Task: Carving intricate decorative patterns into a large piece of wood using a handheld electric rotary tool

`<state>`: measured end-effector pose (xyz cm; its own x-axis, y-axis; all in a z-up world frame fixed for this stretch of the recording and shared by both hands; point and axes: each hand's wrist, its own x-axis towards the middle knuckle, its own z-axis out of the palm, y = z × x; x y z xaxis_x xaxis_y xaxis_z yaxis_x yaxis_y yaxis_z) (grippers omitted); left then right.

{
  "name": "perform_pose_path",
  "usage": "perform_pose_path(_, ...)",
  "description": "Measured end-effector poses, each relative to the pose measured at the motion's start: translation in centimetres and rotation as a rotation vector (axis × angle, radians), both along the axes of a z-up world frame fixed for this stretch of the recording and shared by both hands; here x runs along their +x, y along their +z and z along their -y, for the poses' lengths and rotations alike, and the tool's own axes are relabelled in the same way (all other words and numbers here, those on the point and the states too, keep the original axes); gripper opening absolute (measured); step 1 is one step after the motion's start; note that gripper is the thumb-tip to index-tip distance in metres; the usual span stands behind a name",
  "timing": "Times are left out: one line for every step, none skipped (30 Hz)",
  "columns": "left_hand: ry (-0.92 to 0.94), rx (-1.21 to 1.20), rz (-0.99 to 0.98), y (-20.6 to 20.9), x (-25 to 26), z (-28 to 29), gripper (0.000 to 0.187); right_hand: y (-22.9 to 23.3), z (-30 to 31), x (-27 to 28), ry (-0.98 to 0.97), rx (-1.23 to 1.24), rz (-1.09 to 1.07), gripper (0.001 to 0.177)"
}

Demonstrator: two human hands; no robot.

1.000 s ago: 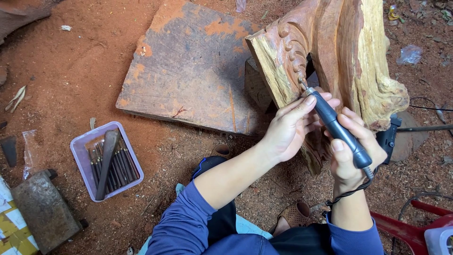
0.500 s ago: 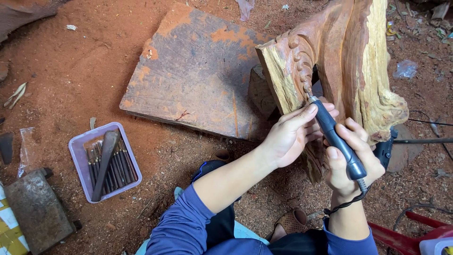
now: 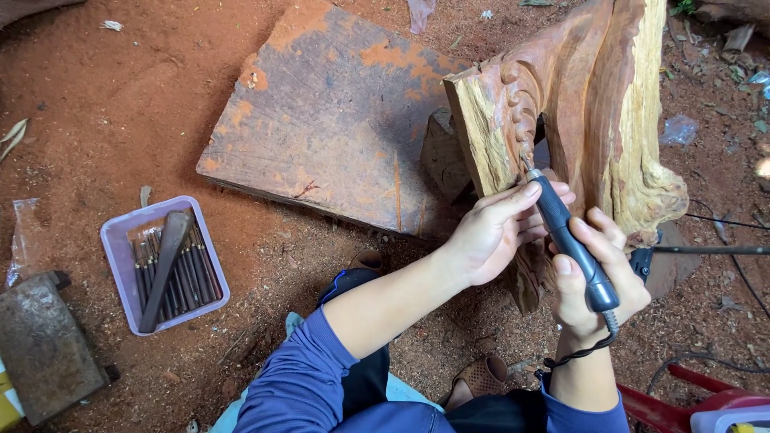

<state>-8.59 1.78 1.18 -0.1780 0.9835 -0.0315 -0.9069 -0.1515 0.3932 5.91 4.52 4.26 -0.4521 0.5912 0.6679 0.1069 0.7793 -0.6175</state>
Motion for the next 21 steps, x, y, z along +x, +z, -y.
perform_pose_path(0.0, 0.0, 0.001, 0.0, 0.01, -0.05, 0.037, 0.03, -0.09, 0.01, 0.0, 0.0, 0.001, 0.048)
perform_pose_path(0.002, 0.005, 0.007, -0.02, 0.01, -0.06, 0.037, 0.05, -0.14, 0.01, 0.004, 0.004, 0.001, 0.048)
perform_pose_path(0.004, 0.01, 0.013, -0.03, 0.01, -0.07, 0.037, 0.06, -0.19, 0.02, 0.008, 0.009, 0.001, 0.049)
perform_pose_path(0.005, 0.009, 0.014, -0.05, 0.01, -0.06, 0.037, 0.13, -0.11, 0.02, 0.008, 0.008, 0.002, 0.049)
perform_pose_path(0.004, 0.018, 0.023, -0.06, 0.01, -0.03, 0.037, 0.2, -0.01, 0.02, 0.001, 0.004, 0.017, 0.048)
perform_pose_path(0.006, 0.029, 0.032, -0.03, -0.05, -0.05, 0.037, 0.31, 0.03, -0.04, -0.003, 0.002, 0.032, 0.048)
perform_pose_path(0.008, 0.03, 0.033, -0.09, 0.01, -0.02, 0.037, 0.1, -0.14, 0.07, -0.001, 0.003, 0.033, 0.048)
perform_pose_path(0.012, 0.017, 0.011, -0.15, 0.08, 0.02, 0.036, -0.13, -0.28, 0.2, 0.003, 0.008, 0.018, 0.049)
perform_pose_path(0.016, 0.005, -0.011, -0.22, 0.16, 0.03, 0.036, -0.36, -0.44, 0.33, 0.006, 0.013, 0.003, 0.049)
perform_pose_path(0.015, 0.005, -0.011, -0.27, 0.2, 0.03, 0.036, -0.29, -0.39, 0.34, 0.005, 0.013, 0.003, 0.049)
perform_pose_path(0.018, 0.006, -0.008, -0.33, 0.23, 0.0, 0.035, -0.24, -0.37, 0.35, 0.008, 0.022, 0.006, 0.049)
perform_pose_path(0.021, 0.006, -0.003, -0.43, 0.3, 0.01, 0.035, -0.21, -0.31, 0.4, 0.009, 0.03, 0.009, 0.049)
perform_pose_path(0.019, 0.005, -0.003, -0.54, 0.36, 0.0, 0.035, -0.26, -0.3, 0.48, 0.007, 0.028, 0.01, 0.049)
perform_pose_path(0.026, 0.02, -0.013, -0.65, 0.4, 0.0, 0.034, -0.32, -0.27, 0.56, -0.009, 0.031, 0.012, 0.049)
perform_pose_path(0.033, 0.035, -0.023, -0.76, 0.45, 0.01, 0.033, -0.37, -0.23, 0.64, -0.026, 0.034, 0.014, 0.049)
perform_pose_path(0.032, 0.034, -0.023, -0.84, 0.47, -0.02, 0.033, -0.25, -0.15, 0.67, -0.027, 0.033, 0.014, 0.049)
perform_pose_path(0.03, 0.033, -0.027, -0.92, 0.5, -0.03, 0.032, -0.12, -0.04, 0.7, -0.026, 0.027, 0.025, 0.049)
perform_pose_path(0.03, 0.032, -0.031, -0.99, 0.49, -0.05, 0.03, 0.02, 0.04, 0.69, -0.025, 0.021, 0.035, 0.048)
perform_pose_path(0.03, 0.032, -0.031, -0.99, 0.51, -0.04, 0.03, -0.04, 0.03, 0.73, -0.024, 0.021, 0.034, 0.048)
perform_pose_path(0.031, 0.036, -0.026, -0.98, 0.5, -0.04, 0.031, -0.09, 0.0, 0.75, -0.026, 0.023, 0.041, 0.048)
perform_pose_path(0.032, 0.04, -0.02, -0.97, 0.49, -0.05, 0.032, -0.14, -0.03, 0.77, -0.028, 0.025, 0.048, 0.048)
